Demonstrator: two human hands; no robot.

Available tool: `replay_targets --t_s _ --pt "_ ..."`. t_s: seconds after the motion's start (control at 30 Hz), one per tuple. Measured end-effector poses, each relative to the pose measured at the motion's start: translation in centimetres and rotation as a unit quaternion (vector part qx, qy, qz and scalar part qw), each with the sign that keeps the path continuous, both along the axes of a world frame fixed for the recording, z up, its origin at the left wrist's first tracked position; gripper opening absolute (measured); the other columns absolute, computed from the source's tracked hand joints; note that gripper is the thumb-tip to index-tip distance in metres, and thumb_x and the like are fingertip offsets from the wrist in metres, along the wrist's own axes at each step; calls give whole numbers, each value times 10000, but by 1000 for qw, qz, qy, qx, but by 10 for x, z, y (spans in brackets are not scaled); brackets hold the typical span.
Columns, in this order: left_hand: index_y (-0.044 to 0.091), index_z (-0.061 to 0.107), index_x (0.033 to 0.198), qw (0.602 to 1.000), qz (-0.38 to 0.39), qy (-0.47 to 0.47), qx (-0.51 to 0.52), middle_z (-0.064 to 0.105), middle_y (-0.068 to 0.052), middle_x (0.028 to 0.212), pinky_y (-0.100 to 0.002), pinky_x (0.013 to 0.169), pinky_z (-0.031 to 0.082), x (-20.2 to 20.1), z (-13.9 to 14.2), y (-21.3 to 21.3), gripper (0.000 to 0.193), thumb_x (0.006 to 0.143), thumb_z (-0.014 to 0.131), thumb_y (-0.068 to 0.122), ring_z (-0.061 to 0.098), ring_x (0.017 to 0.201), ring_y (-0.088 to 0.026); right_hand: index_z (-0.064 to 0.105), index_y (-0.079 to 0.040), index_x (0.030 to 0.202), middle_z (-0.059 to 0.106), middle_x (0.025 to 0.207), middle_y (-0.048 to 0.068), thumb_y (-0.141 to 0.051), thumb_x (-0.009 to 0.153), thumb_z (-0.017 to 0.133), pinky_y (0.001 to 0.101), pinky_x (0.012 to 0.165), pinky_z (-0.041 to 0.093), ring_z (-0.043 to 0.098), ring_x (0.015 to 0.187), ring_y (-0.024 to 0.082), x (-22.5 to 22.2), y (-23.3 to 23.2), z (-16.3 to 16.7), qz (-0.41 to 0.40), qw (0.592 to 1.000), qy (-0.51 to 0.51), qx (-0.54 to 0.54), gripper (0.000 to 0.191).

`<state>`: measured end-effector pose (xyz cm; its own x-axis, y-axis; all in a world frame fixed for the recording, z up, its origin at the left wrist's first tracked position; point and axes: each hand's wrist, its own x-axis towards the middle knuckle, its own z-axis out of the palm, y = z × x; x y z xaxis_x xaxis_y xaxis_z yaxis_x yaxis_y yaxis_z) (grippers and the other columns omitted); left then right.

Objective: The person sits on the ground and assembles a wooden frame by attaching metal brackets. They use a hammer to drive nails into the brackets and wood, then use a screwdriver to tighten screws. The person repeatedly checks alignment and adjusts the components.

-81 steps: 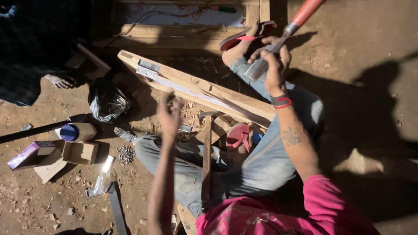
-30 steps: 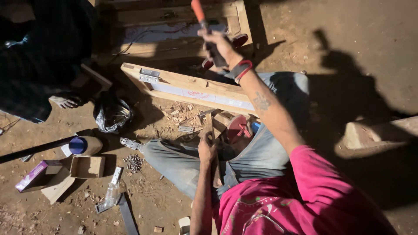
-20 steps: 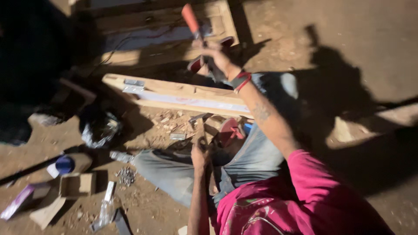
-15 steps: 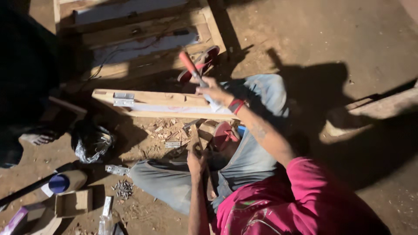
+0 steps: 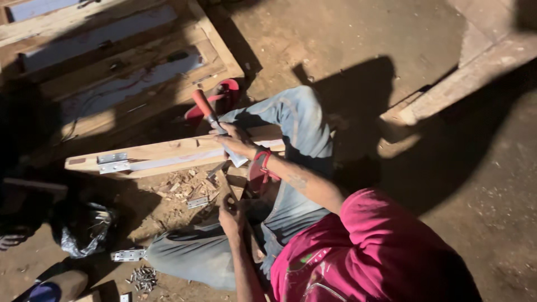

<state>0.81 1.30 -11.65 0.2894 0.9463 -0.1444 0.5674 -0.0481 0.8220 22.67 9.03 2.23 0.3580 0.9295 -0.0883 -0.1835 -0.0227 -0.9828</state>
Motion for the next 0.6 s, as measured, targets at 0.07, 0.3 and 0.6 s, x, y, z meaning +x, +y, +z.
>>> replay_targets --t_s 0.07,0.3,0.6 --pt "119 675 1262 1000 -12 1 -20 700 -161 840 -425 677 554 0 -2 3 507 828 793 353 687 715 -277 512 3 1394 719 1117 100 -141 939 654 311 422 547 635 511 128 -3 -4 2 -11 1000 -3 -7 498" --pt "114 698 1252 999 5 11 42 698 -181 895 -437 689 544 -2 -12 1 499 806 812 307 682 763 -318 520 -42 1271 714 999 120 -99 1023 597 294 456 486 610 528 147 10 -34 52 -255 928 93 256 265" --pt "72 680 1259 999 -13 -32 40 720 -225 1038 -458 781 550 -13 -26 1 491 840 801 296 705 912 -351 411 -85 1504 586 1040 71 -140 1048 620 362 624 448 561 735 200 231 -169 178 -541 642 12 543 504"
